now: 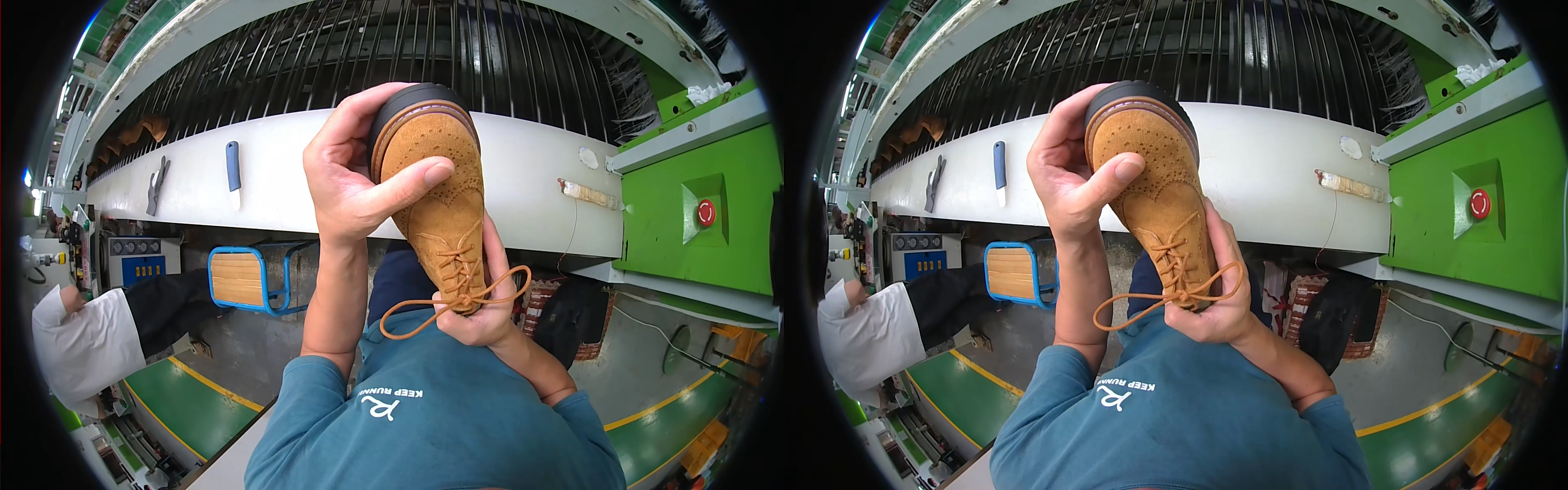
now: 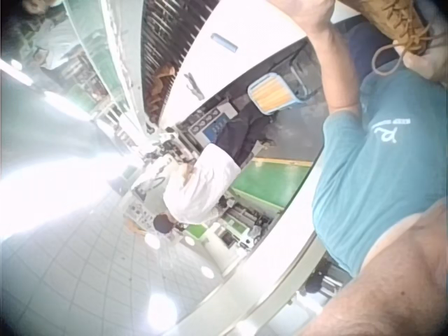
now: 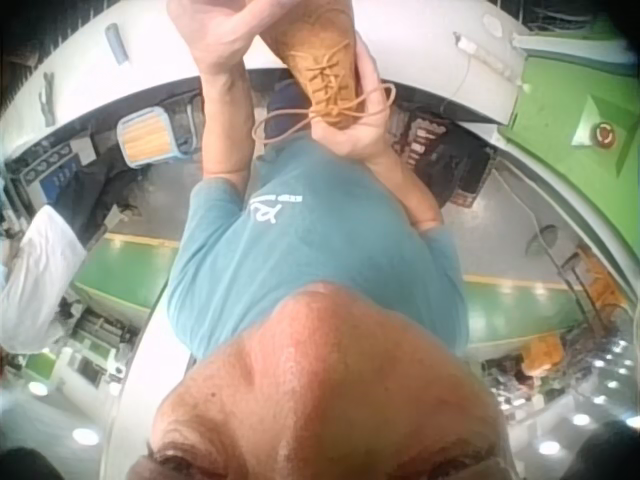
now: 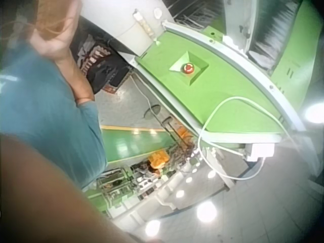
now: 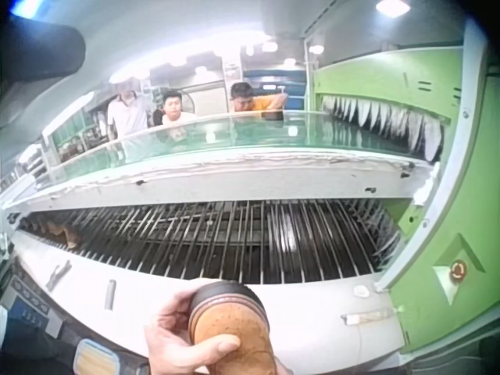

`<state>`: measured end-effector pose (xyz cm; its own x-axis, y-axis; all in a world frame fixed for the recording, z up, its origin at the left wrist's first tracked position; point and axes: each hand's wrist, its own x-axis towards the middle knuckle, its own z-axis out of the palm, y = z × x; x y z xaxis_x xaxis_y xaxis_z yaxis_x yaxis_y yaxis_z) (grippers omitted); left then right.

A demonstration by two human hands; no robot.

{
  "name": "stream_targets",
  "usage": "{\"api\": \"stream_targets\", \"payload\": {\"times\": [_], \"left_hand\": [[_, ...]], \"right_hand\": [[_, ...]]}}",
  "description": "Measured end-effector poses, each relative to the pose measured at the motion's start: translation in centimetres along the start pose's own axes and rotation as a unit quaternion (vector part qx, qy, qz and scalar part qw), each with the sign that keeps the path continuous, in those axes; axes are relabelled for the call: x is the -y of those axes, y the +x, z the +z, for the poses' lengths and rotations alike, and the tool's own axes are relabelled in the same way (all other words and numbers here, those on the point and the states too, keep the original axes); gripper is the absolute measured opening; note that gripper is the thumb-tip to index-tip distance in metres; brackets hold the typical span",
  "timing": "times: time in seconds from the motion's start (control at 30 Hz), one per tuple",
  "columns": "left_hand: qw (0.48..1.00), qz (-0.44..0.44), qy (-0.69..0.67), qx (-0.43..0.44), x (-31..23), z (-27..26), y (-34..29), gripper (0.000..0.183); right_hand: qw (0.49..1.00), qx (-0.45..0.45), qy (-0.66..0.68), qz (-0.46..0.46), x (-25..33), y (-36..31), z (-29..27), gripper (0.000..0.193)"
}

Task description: The person assembles a brown suede shoe by hand, pressing the sole onto the upper and inspecting the fit. They handle the shoe multiple times, turning it over to check the sole and sides, and place it on a conveyor belt at the end.

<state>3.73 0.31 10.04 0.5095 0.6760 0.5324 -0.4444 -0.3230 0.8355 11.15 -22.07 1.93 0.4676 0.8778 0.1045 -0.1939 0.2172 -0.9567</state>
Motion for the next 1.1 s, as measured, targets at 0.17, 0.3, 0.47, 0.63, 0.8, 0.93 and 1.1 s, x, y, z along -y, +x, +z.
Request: {"api": "stream_targets", "payload": {"times": [0.17, 0.3, 0.47, 0.63, 0.8, 0.93, 1.1], "left_hand": [[1.000, -0.002, 0.000, -0.002, -0.2, -0.1, -0.2, 0.073], [1.000, -0.003, 0.000, 0.002, -0.2, -0.1, -0.1, 0.072], [1.000, -0.010, -0.022, 0.009, -0.5, 0.0, 0.0, 0.071], [0.999, -0.024, -0.013, 0.025, -1.2, -0.4, 0.0, 0.070], [0.998, -0.035, -0.042, 0.024, -1.2, -0.2, -0.2, 0.070], [0.996, -0.057, -0.061, 0.026, -1.4, -0.7, -0.3, 0.073], [0.994, -0.068, -0.086, 0.019, -1.3, -0.7, -0.5, 0.075]], "right_hand": [[0.997, 0.055, -0.042, -0.025, -0.1, 0.0, -0.9, 0.125], [0.999, 0.029, -0.023, -0.012, 0.1, 0.0, -0.2, 0.124], [0.993, 0.087, -0.081, -0.012, 0.2, -0.2, -1.3, 0.128], [0.990, 0.093, -0.106, -0.019, 0.4, -0.2, -1.4, 0.128], [0.985, 0.094, -0.126, -0.067, 0.2, 0.0, -1.1, 0.125], [0.982, 0.087, -0.138, -0.095, 0.6, 0.1, -0.7, 0.124], [0.978, 0.076, -0.154, -0.116, 1.2, 0.1, -0.5, 0.125]]}}
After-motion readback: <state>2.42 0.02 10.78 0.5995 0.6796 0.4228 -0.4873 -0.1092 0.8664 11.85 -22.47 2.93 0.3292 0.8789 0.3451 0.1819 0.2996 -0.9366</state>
